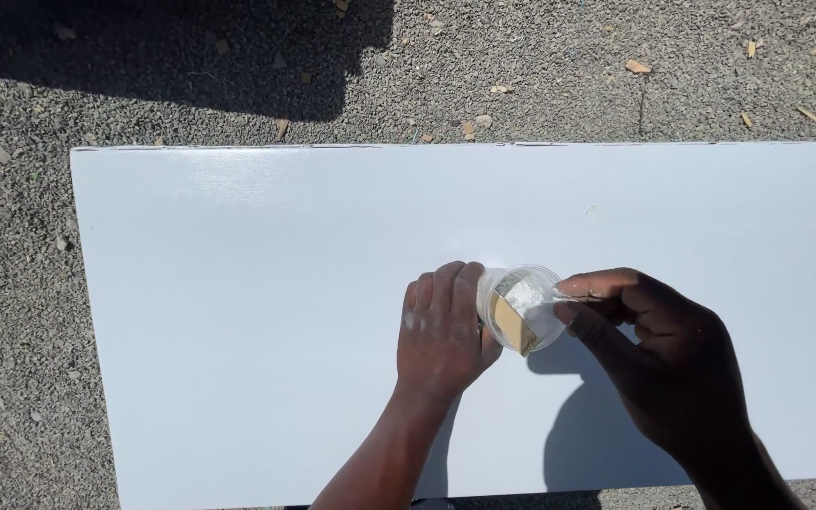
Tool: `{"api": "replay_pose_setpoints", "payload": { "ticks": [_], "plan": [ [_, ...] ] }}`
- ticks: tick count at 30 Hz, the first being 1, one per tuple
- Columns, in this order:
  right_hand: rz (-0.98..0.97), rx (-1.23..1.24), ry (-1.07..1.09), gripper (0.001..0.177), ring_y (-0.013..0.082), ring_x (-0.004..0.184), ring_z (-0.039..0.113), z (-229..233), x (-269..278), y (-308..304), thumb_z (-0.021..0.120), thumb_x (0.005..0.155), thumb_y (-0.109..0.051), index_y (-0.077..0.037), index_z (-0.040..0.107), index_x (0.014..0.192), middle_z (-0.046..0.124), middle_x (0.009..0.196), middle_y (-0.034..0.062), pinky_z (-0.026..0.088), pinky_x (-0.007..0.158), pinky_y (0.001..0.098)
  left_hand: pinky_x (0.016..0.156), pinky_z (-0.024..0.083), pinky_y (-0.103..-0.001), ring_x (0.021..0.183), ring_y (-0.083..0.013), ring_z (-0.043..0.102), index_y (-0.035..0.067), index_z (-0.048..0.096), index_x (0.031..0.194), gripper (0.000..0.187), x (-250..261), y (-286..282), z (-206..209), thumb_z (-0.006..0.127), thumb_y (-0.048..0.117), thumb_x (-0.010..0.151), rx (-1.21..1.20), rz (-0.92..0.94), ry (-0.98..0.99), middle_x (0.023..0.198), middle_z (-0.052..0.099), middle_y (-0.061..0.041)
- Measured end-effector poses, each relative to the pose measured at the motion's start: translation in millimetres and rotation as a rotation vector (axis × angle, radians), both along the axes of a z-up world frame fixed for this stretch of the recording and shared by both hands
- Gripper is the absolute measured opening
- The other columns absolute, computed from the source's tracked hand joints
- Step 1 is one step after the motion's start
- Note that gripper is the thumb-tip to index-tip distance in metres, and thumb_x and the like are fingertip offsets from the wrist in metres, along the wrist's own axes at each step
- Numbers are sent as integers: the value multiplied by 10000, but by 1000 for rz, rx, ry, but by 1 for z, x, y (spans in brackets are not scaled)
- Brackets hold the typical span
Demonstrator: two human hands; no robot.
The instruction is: Applying filler to small holes in a white furniture piece using a wooden stick, followed by painting the edges with white paint using a brush.
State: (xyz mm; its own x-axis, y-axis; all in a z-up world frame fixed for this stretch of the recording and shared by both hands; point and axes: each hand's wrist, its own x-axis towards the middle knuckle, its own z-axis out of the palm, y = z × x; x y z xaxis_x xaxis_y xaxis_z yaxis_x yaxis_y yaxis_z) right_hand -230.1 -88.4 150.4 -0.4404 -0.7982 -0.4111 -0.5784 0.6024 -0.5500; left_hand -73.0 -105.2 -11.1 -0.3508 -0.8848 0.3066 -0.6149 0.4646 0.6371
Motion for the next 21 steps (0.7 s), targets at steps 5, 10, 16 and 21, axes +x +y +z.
{"api": "replay_pose_setpoints", "payload": {
  "ticks": [5,10,16,21],
  "plan": [
    [321,-277,83,166,134,938,733,-7,0,6,687,919,-218,-107,784,995,791,1023,9,527,857,275,791,480,-431,896,-312,594,35,591,1229,442,-3,1,-1,413,354,981,-19,19,-21,1144,631,-122],
    [383,-315,132,152,117,930,730,-10,-2,11,652,952,-166,-112,768,1035,773,1048,1,537,769,247,751,469,-409,866,-298,595,33,596,1203,445,-5,-1,4,376,362,1000,-62,37,-20,1109,636,-116],
    [468,-253,285,95,183,841,672,-21,-6,18,695,926,-217,-149,724,985,733,975,12,523,657,324,778,493,-437,907,-324,609,18,592,1229,455,-4,-1,2,400,360,1000,-43,25,-27,1143,641,-151],
    [595,-329,443,195,236,1051,702,-18,-1,18,668,963,-99,-141,746,1137,745,1101,35,551,873,363,780,472,-425,886,-302,554,26,574,1222,433,-3,0,3,497,254,862,-10,12,20,1147,607,-128]
  ]
}}
